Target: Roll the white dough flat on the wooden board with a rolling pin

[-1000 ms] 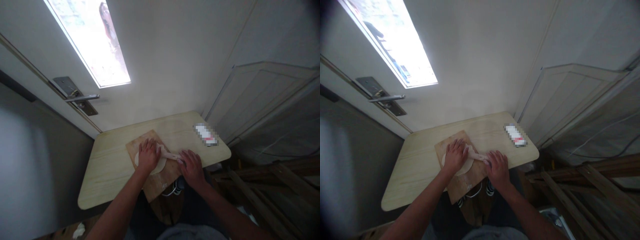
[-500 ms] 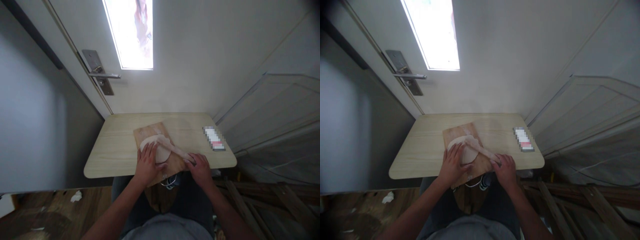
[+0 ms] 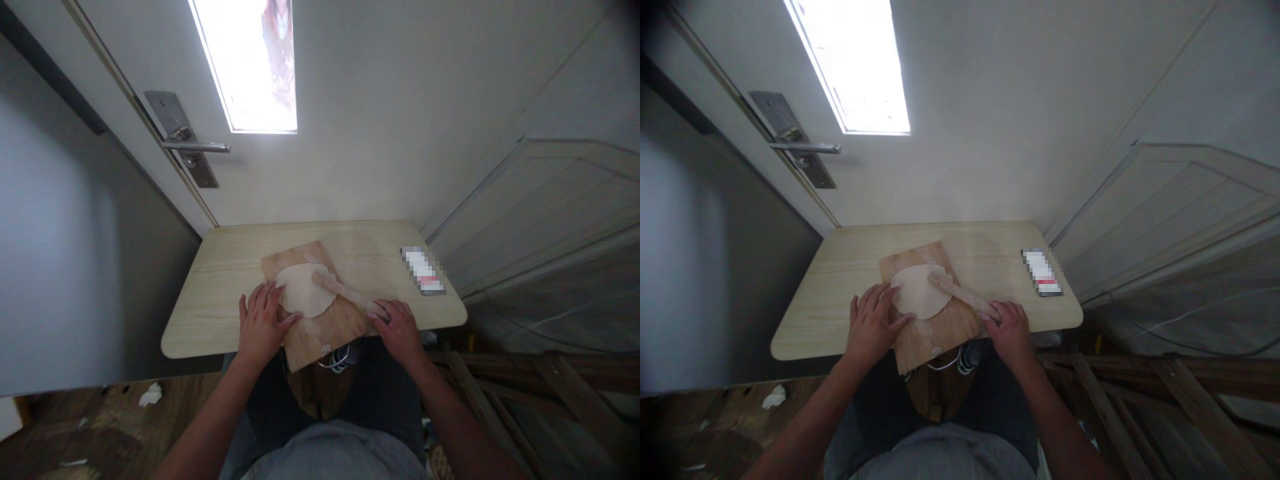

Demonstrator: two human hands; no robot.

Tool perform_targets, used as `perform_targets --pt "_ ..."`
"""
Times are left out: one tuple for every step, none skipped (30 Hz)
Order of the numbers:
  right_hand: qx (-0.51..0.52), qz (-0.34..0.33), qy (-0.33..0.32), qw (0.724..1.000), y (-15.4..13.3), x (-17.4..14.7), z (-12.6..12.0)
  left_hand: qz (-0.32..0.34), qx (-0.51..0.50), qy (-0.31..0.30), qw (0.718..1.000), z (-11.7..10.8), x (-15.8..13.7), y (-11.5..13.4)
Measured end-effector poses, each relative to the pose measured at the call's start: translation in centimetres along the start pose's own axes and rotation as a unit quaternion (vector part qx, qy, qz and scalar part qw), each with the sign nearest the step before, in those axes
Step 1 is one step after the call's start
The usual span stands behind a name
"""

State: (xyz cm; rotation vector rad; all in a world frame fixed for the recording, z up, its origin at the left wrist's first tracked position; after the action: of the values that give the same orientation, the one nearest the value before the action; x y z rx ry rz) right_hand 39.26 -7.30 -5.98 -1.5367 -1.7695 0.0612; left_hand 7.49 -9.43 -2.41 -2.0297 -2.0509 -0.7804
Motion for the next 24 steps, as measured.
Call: perform_targets --pt "-0.001 0.001 0.000 1.000 0.0 0.1 0.0 -0.005 0.004 0.007 1.000 -0.2 0.2 -0.4" --pt "0.000 0.003 0.000 1.000 0.0 0.2 0.0 -0.009 0.006 0.013 1.000 -0.3 0.5 -0.7" --pt "0.001 0.006 0.001 1.000 0.1 0.3 0.0 -0.012 0.005 0.019 1.000 -0.4 0.8 -0.8" --pt "0.003 0.008 0.001 1.000 0.1 0.4 0.0 -0.011 0.000 0.021 1.000 -0.3 1.2 -0.8" --pt "0.006 0.010 0.001 1.000 0.1 0.5 0.1 -0.005 -0.008 0.017 1.000 0.0 1.7 -0.5" --pt "0.009 0.013 0.001 1.000 0.2 0.6 0.1 0.002 -0.018 0.009 1.000 0.5 2.2 0.0" --pt "0.011 0.018 0.003 1.000 0.2 0.7 0.2 0.017 -0.030 -0.009 0.999 1.2 2.8 0.8" --pt "0.012 0.025 0.008 1.000 0.3 0.7 0.2 0.033 -0.040 -0.033 0.998 2.1 3.3 1.7" --pt "0.014 0.032 0.014 0.999 0.4 0.8 0.2 0.044 -0.047 -0.053 0.997 3.0 3.9 2.7" --pt "0.017 0.039 0.021 0.999 0.5 0.8 0.3 0.050 -0.051 -0.070 0.995 3.9 4.5 3.6" --pt "0.019 0.046 0.031 0.998 0.6 0.7 0.3 0.056 -0.056 -0.086 0.993 4.9 5.0 4.5" --pt "0.022 0.052 0.040 0.998 0.7 0.6 0.4 0.063 -0.061 -0.097 0.991 5.6 5.5 5.3" --pt "0.024 0.056 0.051 0.997 0.8 0.5 0.4 0.067 -0.064 -0.107 0.990 6.3 5.9 5.9" --pt "0.024 0.061 0.064 0.996 0.9 0.3 0.5 0.069 -0.067 -0.111 0.989 6.8 6.2 6.4" --pt "0.022 0.065 0.079 0.994 1.0 0.1 0.5 0.072 -0.070 -0.114 0.988 7.1 6.4 6.7" --pt "0.019 0.067 0.094 0.993 1.0 0.0 0.5 0.075 -0.073 -0.115 0.988 7.3 6.6 6.8" --pt "0.016 0.066 0.107 0.992 1.1 -0.2 0.5 0.080 -0.076 -0.114 0.987 7.4 6.7 6.7" --pt "0.014 0.061 0.116 0.991 1.1 -0.4 0.5 0.087 -0.079 -0.113 0.987 7.3 6.7 6.6" --pt "0.013 0.054 0.122 0.991 1.0 -0.5 0.5 0.096 -0.083 -0.114 0.985 7.2 6.7 6.5" --pt "0.013 0.044 0.123 0.991 1.0 -0.6 0.6 0.109 -0.087 -0.117 0.983 7.0 6.7 6.4" --pt "0.015 0.035 0.123 0.992 0.9 -0.6 0.6 0.123 -0.093 -0.123 0.980 6.8 6.7 6.2" --pt "0.016 0.027 0.123 0.992 0.8 -0.6 0.6 0.138 -0.099 -0.131 0.977 6.5 6.7 6.1" --pt "0.017 0.022 0.122 0.992 0.8 -0.7 0.6 0.153 -0.105 -0.141 0.972 6.3 6.6 6.0" --pt "0.018 0.021 0.122 0.992 0.8 -0.6 0.6 0.166 -0.109 -0.152 0.968 6.0 6.6 6.0"
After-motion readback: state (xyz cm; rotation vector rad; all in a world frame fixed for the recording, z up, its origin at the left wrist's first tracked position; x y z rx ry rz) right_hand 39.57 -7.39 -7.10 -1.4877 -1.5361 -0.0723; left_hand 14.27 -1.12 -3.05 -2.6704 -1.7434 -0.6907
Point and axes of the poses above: each hand's wrist, its own x-axis towards the middle knuckle, its own z-axis out of the palm, y = z × x, the point moved 5 cm from there along x, towards the middle knuckle, and after that the axes turned 12 degrees about y, right-handed, at the moved point
